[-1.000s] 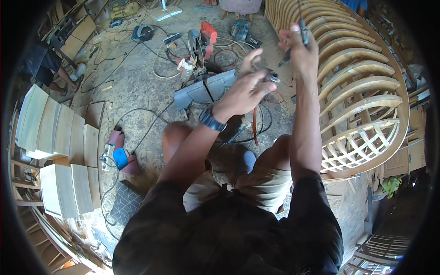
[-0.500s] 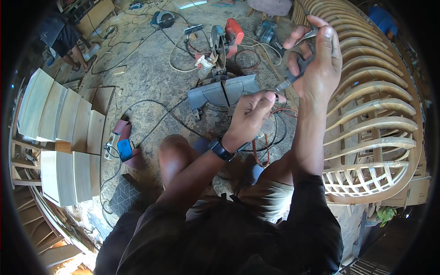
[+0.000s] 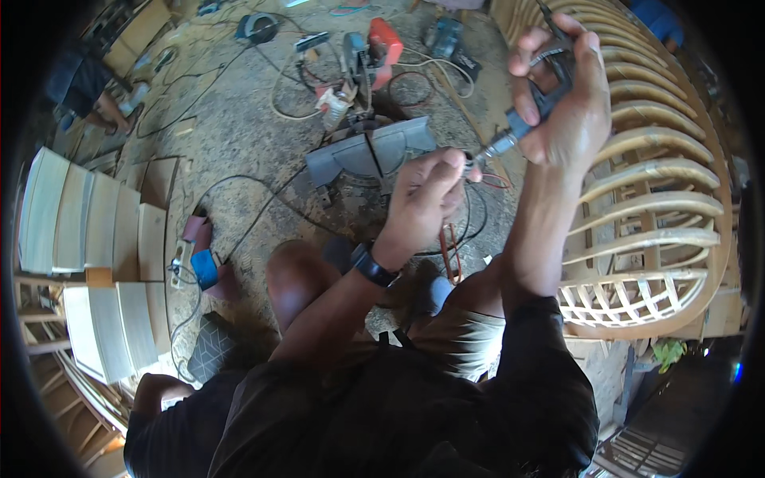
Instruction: The person uses a miter saw to cut a small piece of wood, applies a liquid from a bottle to a wooden component, and handles a small wooden block and a plastic bottle.
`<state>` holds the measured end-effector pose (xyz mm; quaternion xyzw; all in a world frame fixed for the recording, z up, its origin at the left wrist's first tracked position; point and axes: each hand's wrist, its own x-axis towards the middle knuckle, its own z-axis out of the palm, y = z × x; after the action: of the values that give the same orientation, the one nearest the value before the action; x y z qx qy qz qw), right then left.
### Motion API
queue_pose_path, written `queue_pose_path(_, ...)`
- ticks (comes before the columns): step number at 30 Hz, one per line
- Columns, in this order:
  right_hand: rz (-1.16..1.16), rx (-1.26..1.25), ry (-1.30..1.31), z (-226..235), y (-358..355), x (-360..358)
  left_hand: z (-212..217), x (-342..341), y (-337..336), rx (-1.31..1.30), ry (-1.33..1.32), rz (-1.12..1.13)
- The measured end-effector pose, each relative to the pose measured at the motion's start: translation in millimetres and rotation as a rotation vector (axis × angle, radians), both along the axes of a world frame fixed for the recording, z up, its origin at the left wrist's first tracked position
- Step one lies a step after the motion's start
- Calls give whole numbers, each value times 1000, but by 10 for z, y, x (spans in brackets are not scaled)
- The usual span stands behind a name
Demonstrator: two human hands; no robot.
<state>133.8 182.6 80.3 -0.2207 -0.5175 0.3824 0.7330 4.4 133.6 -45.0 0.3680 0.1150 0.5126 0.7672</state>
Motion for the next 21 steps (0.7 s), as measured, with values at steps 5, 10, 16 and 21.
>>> queue_pose_path(5,162,-30,88,93,-30,-134,-20,7,-8,43,29,-13)
queue_pose_path(10,125,-123,-78,-41,-52,-383,-95,-21,-2,98,31,27)
queue_pose_path(16,-87,-154,-66,-132,-167,-529,-64,-82,-11,233,220,159)
queue_pose_path(21,-61,-120,-232,-47,-19,-629,-33,-96,44,259,316,245)
